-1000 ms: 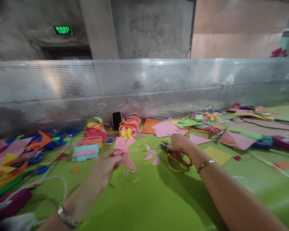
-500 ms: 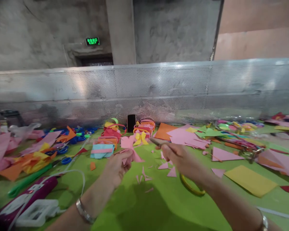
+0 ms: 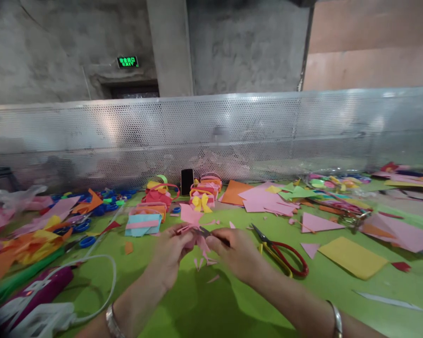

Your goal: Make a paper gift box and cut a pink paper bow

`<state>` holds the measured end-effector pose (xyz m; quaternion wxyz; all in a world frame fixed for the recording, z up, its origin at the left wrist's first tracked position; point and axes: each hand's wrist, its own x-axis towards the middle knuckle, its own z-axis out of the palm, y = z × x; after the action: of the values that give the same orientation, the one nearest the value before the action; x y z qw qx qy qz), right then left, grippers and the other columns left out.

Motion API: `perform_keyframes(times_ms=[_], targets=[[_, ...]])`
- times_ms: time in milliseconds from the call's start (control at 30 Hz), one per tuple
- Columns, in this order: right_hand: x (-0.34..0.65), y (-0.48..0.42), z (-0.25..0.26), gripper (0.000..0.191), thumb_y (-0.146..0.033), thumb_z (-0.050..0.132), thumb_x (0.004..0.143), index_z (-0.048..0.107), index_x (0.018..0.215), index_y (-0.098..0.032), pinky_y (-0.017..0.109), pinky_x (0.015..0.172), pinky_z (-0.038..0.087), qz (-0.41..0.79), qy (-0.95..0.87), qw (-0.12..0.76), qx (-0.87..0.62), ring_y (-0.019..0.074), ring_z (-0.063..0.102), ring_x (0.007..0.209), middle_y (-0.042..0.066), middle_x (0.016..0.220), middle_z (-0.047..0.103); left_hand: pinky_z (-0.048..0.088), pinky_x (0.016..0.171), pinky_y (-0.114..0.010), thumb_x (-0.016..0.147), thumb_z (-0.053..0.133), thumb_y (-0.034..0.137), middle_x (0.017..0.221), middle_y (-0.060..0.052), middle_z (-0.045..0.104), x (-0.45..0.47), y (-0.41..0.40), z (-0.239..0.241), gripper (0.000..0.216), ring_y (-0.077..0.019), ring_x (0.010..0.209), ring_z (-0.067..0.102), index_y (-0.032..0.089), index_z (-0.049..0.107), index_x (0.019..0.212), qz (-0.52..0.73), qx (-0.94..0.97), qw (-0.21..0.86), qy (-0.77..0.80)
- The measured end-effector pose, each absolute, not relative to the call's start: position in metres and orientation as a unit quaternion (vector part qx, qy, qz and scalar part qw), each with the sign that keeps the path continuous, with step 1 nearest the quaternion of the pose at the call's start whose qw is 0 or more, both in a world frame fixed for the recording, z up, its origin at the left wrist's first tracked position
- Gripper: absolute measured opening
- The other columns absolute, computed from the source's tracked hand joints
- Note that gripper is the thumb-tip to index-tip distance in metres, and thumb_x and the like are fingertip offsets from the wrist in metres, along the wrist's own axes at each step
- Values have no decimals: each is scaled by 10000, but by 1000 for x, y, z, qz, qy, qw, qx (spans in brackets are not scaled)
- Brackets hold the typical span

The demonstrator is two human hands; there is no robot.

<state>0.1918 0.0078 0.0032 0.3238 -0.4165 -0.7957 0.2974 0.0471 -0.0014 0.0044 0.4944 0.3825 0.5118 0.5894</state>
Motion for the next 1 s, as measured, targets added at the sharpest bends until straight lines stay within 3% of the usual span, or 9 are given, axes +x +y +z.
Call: perform_keyframes(times_ms=[367, 833, 1000], targets=[[191, 7, 1, 310, -380, 414, 812, 528, 616, -169, 223, 531, 312, 306, -783, 354, -410, 124, 396, 580, -9, 585, 442, 350, 545, -225, 579, 610, 125, 558, 6, 579, 50, -3, 2, 63, -84, 508, 439, 143, 648, 626, 566, 397, 509, 513], [188, 5, -3, 329, -382, 379, 805, 441, 552, -180, 228, 532, 297, 299, -774, 356, -429, 119, 379, 565, -14, 569, 402, 384, 571, -233, 587, 610, 96, 619, -27, 634, 52, -5, 3, 91, -97, 535, 496, 135, 668, 645, 560, 394, 506, 524], [188, 6, -4, 354, -394, 392, 804, 491, 551, -167, 221, 519, 315, 281, -778, 365, -427, 118, 391, 554, -11, 556, 430, 397, 589, -243, 580, 632, 111, 659, -40, 649, 52, -5, 2, 98, -111, 572, 525, 130, 673, 667, 562, 393, 509, 521]])
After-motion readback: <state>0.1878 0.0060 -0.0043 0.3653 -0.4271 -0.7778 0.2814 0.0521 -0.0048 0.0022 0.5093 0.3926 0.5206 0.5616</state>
